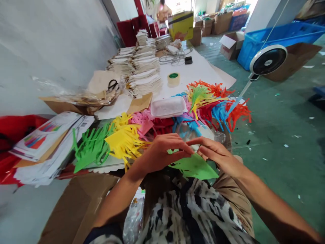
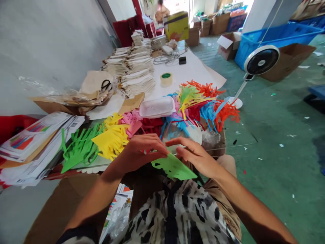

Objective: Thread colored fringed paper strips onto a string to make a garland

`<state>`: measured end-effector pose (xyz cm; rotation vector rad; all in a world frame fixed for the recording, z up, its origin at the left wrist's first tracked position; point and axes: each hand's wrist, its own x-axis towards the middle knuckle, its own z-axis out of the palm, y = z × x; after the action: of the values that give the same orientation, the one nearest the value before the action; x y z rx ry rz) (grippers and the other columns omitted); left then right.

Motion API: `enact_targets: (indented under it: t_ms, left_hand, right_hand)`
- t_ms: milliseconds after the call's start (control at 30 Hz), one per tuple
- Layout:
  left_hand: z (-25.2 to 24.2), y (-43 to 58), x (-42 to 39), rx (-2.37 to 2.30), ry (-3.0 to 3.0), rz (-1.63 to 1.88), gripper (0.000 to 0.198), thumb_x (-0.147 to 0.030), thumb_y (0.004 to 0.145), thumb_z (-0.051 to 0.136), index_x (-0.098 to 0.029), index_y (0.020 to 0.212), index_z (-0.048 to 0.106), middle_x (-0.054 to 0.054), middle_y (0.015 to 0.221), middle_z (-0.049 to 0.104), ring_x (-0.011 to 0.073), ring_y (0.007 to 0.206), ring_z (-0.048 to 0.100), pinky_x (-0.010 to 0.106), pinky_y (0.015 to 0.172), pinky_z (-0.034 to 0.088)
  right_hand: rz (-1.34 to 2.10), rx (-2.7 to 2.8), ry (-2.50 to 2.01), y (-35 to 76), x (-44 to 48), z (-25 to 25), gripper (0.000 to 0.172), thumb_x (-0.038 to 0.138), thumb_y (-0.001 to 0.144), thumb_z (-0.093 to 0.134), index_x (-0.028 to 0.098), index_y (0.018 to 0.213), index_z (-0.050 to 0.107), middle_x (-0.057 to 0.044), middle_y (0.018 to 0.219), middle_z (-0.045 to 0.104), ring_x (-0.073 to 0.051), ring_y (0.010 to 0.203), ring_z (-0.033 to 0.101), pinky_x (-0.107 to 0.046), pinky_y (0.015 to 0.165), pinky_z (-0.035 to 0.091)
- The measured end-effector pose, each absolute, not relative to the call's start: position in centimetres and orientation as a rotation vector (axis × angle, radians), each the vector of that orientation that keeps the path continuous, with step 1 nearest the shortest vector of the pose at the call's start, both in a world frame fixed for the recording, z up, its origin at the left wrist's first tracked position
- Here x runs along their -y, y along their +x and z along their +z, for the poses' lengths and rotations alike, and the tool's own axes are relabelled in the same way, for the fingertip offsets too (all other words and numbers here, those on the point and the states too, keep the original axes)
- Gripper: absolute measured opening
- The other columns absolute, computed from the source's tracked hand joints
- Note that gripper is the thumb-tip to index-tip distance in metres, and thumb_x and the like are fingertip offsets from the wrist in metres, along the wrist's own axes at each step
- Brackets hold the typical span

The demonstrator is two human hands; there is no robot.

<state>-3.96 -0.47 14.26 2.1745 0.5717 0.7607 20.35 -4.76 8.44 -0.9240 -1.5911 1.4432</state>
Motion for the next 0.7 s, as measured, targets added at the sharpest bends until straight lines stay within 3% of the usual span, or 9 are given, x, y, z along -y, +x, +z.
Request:
enact_targets:
  t_ms: [67, 133, 333, 500, 700]
  left_hand:
    - [14.0, -3.2, 0.3, -0.559, 2.149, 0.750, 0.017, -0.027, 0.095, 0.076, -0.022, 0.110, 0.081, 0.005, 0.089, 0.079, 0.0142, 0.080, 0.069, 0.028, 0.076, 0.053]
    - [14.0, -2.6, 0.2, -0.602, 2.112, 0.746, 0.022, -0.028, 0.094, 0.078, -0.021, 0.115, 0.080, 0.005, 0.089, 0.079, 0.0134, 0.079, 0.069, 0.025, 0.072, 0.052]
    - [14.6, -2.5, -0.3, -0.692, 2.083, 0.668, 0.008, -0.022, 0.089, 0.082, -0.017, 0.094, 0.078, 0.001, 0.079, 0.075, 0.0094, 0.069, 0.065, 0.020, 0.064, 0.047]
    - [13.8, -2.7, -0.8, -0.637, 2.156, 0.703, 0.007, -0.024, 0.092, 0.079, -0.019, 0.087, 0.078, 0.002, 0.080, 0.075, 0.0104, 0.072, 0.061, 0.023, 0.069, 0.047]
    - [13.3, -3.2, -1.3, -0.623, 2.160, 0.793, 0.011, -0.030, 0.093, 0.079, -0.020, 0.090, 0.081, 0.006, 0.091, 0.069, 0.0128, 0.081, 0.064, 0.026, 0.073, 0.051]
  right_hand:
    - [1.406, 1.610, -0.883, 20.5, 5.1, 7.9, 0.036, 0.049, 0.106, 0.058, 0.032, 0.136, 0.070, -0.001, 0.131, 0.071, -0.020, 0.118, 0.066, -0.029, 0.102, 0.051]
    - [1.391, 1.588, -0.850, 20.7, 5.5, 7.4, 0.035, 0.047, 0.107, 0.058, 0.033, 0.136, 0.070, 0.000, 0.134, 0.070, -0.021, 0.125, 0.064, -0.030, 0.108, 0.048]
    - [1.443, 1.560, -0.855, 21.4, 6.1, 7.0, 0.025, 0.042, 0.107, 0.060, 0.027, 0.118, 0.077, 0.000, 0.108, 0.075, -0.016, 0.100, 0.069, -0.023, 0.089, 0.052]
    - [1.434, 1.471, -0.813, 20.6, 6.1, 6.9, 0.033, 0.038, 0.104, 0.066, 0.033, 0.136, 0.068, -0.002, 0.127, 0.071, -0.020, 0.116, 0.067, -0.030, 0.101, 0.053]
    - [1.262, 1.496, -0.883, 19.6, 5.5, 6.4, 0.026, 0.038, 0.102, 0.068, 0.031, 0.127, 0.072, -0.004, 0.124, 0.070, -0.020, 0.112, 0.066, -0.031, 0.099, 0.054]
